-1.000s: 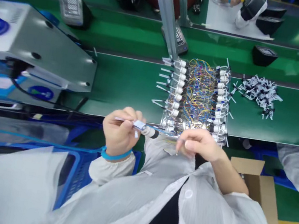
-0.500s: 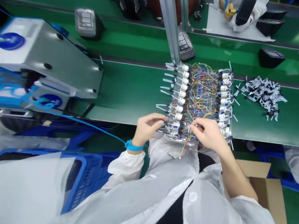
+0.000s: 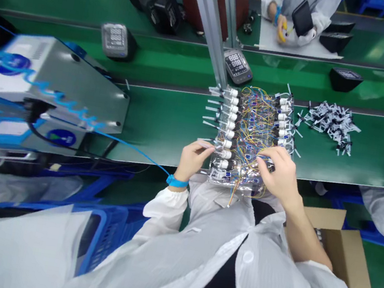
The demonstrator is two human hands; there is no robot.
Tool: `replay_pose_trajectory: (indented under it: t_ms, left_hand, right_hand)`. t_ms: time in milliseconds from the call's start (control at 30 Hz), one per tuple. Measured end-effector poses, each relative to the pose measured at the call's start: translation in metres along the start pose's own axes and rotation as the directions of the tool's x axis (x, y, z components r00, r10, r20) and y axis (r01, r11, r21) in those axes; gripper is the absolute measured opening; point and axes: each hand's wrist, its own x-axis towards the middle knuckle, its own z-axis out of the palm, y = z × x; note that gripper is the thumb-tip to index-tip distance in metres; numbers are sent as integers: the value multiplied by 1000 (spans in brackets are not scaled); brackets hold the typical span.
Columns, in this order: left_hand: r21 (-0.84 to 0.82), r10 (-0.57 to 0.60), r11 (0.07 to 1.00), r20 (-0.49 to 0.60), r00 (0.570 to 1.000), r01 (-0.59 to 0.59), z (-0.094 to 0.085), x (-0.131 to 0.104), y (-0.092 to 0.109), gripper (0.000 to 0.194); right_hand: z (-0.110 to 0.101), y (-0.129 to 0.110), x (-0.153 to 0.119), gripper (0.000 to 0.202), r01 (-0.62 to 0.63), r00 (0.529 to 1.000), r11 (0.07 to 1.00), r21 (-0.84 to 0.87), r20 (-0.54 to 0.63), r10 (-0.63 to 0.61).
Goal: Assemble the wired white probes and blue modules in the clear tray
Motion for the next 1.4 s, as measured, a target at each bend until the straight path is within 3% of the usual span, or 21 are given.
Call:
replay_pose_trajectory:
  t_ms: [67,133,233,333,433,600,767,867,1000,1100,1167,1233,1400]
  left_hand:
    - [-156,40,987,-51,998,-47,2,4,16,31]
    - [-396,16,916,-110,994,-58,5,12,35,36]
    - [-651,-48,756,-148,988,-61,8,26,63,41]
    - [-755,-107,650,-208,972,-90,3,39,88,38]
    - [-785,-127,603,-267,955,-139,-3,46,101,38]
    - [-775,-41,595,-293,955,-212,2,48,101,43]
    - [-743,-45,616,-364,930,-261,6,44,107,42]
    - [-720,-50,641,-384,922,-266,5,40,115,43]
    - [-706,-20,649,-387,922,-283,5,34,124,43]
    - [-713,61,617,-379,924,-333,8,33,127,45]
    - [-717,87,607,-368,926,-342,10,32,127,45]
    - [-717,68,618,-359,931,-322,12,32,127,45]
    - [-703,-11,659,-363,932,-266,15,30,123,43]
  right_hand:
    - [6,-4,9,17,18,1000,997,76,11,-19]
    - [22,-4,17,30,48,984,985,164,160,-75]
    - [50,2,24,48,117,891,979,168,417,-179]
    - [65,13,22,59,148,826,988,52,542,-153]
    - [62,21,15,56,109,801,994,22,590,-101]
    - [47,18,3,20,64,806,990,126,578,-126]
    - [34,10,-10,18,63,797,964,260,569,-206]
    - [28,5,-14,26,-14,790,929,370,573,-216]
    - [33,5,-16,30,-304,842,861,407,537,44]
    - [45,7,-14,26,-432,803,838,333,565,190]
    - [53,9,-11,22,-418,767,870,262,615,183]
    - [59,10,-8,18,-341,763,911,233,635,123]
    - [60,13,-6,15,-193,772,894,404,625,-115]
